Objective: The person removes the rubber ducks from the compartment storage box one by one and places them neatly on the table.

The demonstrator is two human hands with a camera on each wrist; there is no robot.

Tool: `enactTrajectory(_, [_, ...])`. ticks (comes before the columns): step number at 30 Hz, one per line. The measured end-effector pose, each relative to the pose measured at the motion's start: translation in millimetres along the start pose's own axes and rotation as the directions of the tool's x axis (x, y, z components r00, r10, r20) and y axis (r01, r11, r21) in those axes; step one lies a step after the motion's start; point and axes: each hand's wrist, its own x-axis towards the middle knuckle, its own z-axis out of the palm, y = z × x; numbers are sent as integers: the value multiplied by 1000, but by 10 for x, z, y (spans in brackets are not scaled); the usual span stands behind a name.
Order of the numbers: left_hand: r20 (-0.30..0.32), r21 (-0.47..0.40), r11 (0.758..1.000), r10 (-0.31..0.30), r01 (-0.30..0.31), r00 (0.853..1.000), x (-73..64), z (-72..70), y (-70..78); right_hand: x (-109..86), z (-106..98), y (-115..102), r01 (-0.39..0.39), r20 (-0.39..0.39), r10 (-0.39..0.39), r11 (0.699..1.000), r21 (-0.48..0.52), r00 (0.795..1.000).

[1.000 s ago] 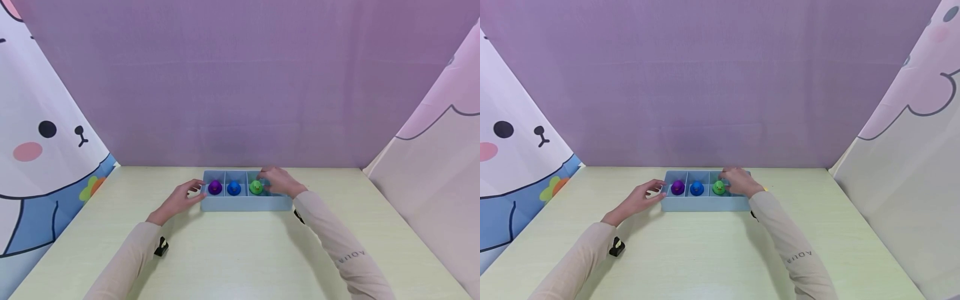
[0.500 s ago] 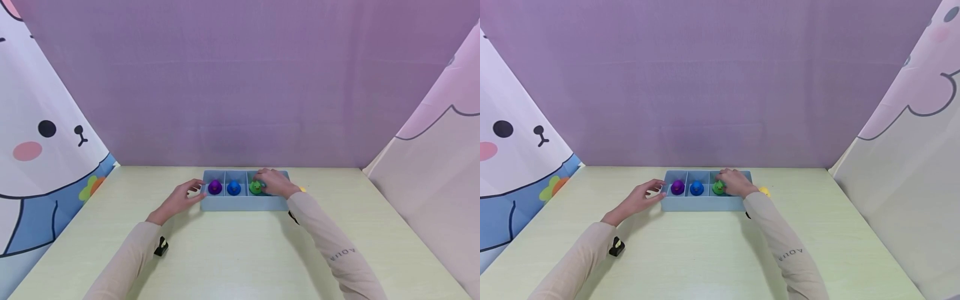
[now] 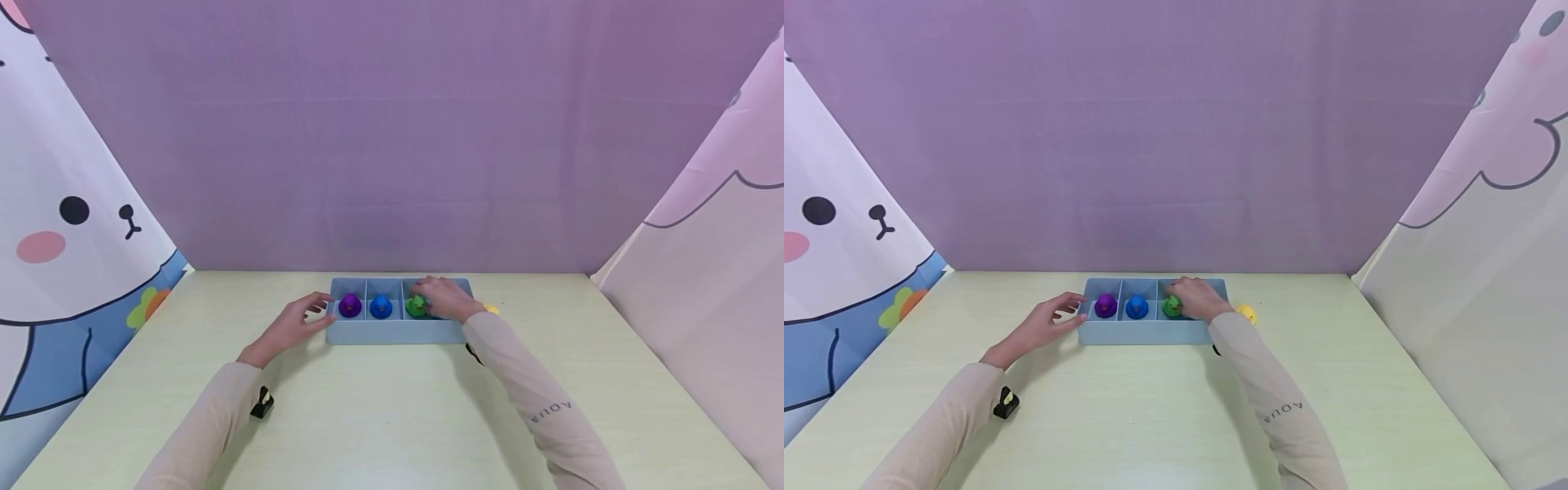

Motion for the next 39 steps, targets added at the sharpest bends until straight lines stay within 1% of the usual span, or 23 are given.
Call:
enactTrajectory(10, [-2, 8, 1000, 1, -1, 1000, -1, -2, -4, -2, -20, -19, 23, -2, -23, 1000, 0, 1000])
enactTrajectory(14, [-2, 11, 1000, -4, 5, 1000, -2, -2, -4, -8, -27, -20, 41, -17, -40, 999, 7, 999])
enactTrajectory(18, [-1, 11, 1000, -7, 7, 1000, -4, 0, -2, -32, -34, -35, 60, -49, -61, 998, -23, 997])
enactTrajectory(21, [1, 11, 1000, -7, 7, 1000, -3, 2, -3, -44, -29, -35, 53, -54, -54, 998, -20, 997])
enactTrajectory(24, [3, 9, 1000, -8, 8, 1000, -1, 4, -7, -32, -19, -17, 27, -30, -27, 1000, -1, 999])
enactTrajectory(29, [2, 13, 1000, -11, 11, 1000, 2, 6, -14, -20, -37, -3, -3, -14, 3, 1000, -7, 1000])
enactTrajectory(32, [2, 14, 1000, -12, 12, 1000, 4, 7, -17, -26, -68, 3, 3, -26, -3, 1000, -7, 1000])
enactTrajectory(39, [-2, 26, 1000, -11, 11, 1000, 9, 4, -25, -71, -157, 16, 32, -79, -29, 999, 30, 996])
